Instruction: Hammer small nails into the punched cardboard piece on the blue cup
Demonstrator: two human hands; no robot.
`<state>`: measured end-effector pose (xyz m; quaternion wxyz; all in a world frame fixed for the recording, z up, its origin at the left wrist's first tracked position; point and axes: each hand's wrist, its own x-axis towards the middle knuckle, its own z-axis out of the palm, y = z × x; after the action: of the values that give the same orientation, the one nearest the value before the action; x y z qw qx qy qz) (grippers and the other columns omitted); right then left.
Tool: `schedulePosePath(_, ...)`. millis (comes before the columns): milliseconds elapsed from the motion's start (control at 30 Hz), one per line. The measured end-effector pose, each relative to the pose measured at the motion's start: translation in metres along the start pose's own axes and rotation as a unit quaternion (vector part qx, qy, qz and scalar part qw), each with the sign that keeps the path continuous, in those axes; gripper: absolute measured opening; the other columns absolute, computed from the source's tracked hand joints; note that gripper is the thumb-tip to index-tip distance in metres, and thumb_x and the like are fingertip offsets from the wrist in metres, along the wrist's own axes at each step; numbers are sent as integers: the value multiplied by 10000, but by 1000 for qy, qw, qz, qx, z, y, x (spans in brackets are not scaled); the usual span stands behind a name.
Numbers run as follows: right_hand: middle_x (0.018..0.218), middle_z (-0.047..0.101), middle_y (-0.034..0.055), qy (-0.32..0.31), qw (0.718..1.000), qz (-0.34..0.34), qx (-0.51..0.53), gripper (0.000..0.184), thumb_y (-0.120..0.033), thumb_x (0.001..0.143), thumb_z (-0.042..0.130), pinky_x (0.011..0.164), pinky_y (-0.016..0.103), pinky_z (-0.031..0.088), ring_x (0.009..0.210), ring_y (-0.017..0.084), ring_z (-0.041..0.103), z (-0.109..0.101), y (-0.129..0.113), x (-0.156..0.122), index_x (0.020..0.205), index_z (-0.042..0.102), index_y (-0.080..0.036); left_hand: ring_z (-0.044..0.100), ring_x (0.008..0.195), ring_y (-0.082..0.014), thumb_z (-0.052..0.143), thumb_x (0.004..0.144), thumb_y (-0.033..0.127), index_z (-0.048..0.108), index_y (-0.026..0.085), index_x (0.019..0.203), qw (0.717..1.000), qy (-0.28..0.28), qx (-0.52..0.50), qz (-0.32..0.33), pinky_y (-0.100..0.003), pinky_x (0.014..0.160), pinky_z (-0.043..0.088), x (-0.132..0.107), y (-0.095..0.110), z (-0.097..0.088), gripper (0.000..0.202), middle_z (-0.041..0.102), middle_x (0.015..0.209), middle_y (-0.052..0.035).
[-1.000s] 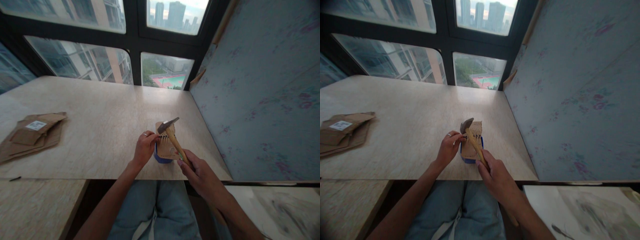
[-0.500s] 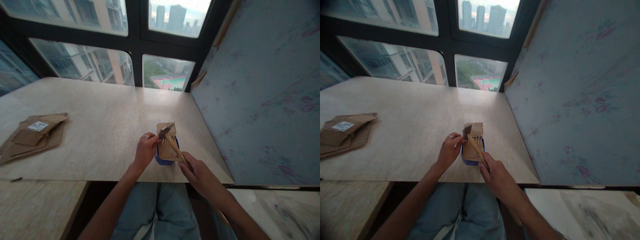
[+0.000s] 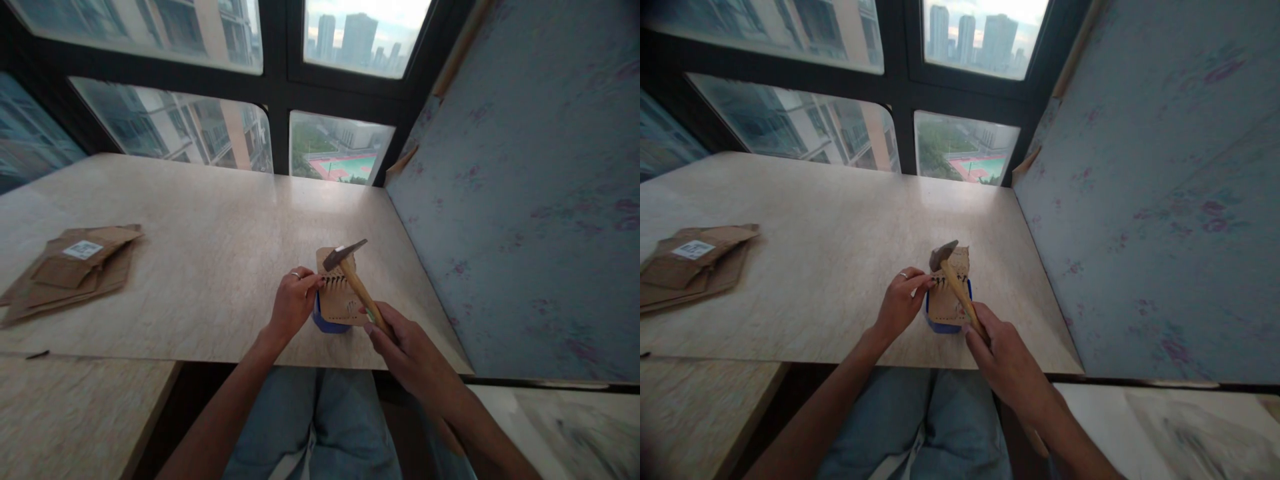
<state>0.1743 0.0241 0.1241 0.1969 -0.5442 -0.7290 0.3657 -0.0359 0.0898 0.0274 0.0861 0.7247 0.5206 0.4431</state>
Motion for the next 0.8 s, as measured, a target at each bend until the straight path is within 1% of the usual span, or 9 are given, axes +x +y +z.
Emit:
schedulePosePath(133, 775, 631, -16, 9, 1000, -6, 9, 312, -288, 958, 450, 595, 243, 404, 631, 149, 552, -4, -2, -3, 1221, 583, -185, 621, 784, -188, 573, 906, 152, 746, 174, 845, 1000, -2, 1, 2, -314, 721, 512, 1, -1, 0, 185, 679, 826, -72)
schedulePosePath(267, 754, 613, -17, 5, 1000, 2, 10, 332, -292, 959, 455, 555, 239, 389, 610, 143, 533, 0, 2, -4, 1239, 586, -171, 628, 785, -185, 582, 905, 154, 753, 190, 859, 1000, -5, -10, 3, -314, 718, 513, 0, -1, -1, 181, 689, 831, -64)
schedulePosePath(333, 722, 594, -20, 7, 1000, 7, 15, 342, -318, 963, 456, 540, 237, 387, 589, 141, 520, 2, 4, -6, 1236, 595, -167, 632, 787, -183, 576, 909, 159, 756, 201, 871, 1000, -7, -15, 3, -312, 714, 514, 0, -2, -1, 189, 692, 829, -59)
schedulePosePath(433, 663, 539, -35, 10, 1000, 17, 22, 363, -363, 965, 456, 506, 231, 374, 547, 137, 489, 2, 4, -8, 1239, 603, -173, 639, 793, -185, 584, 906, 161, 759, 201, 878, 1000, -4, -23, -2, -315, 718, 520, -1, -2, -2, 182, 696, 830, -61)
schedulePosePath(633, 551, 419, -72, 18, 998, 37, 53, 381, -383, 955, 454, 445, 221, 358, 468, 135, 441, 0, 3, -12, 1245, 605, -190, 648, 813, -191, 597, 909, 190, 758, 197, 907, 1000, -5, -27, -8, -329, 736, 535, 0, -2, -2, 161, 702, 857, -71)
schedulePosePath(733, 561, 432, -69, 19, 996, 48, 70, 397, -411, 959, 451, 414, 215, 344, 430, 122, 415, 0, 4, -14, 1258, 595, -193, 649, 838, -195, 596, 920, 232, 747, 193, 969, 1000, -4, -31, -3, -340, 753, 541, 0, -2, -10, 163, 703, 887, -79)
schedulePosePath(800, 543, 433, -70, 16, 995, 48, 84, 410, -439, 958, 450, 406, 216, 352, 419, 126, 428, 1, 5, -16, 1260, 591, -200, 650, 881, -204, 594, 926, 264, 726, 185, 1027, 1000, 0, -28, -5, -360, 792, 543, -4, -6, -22, 184, 703, 928, -89)
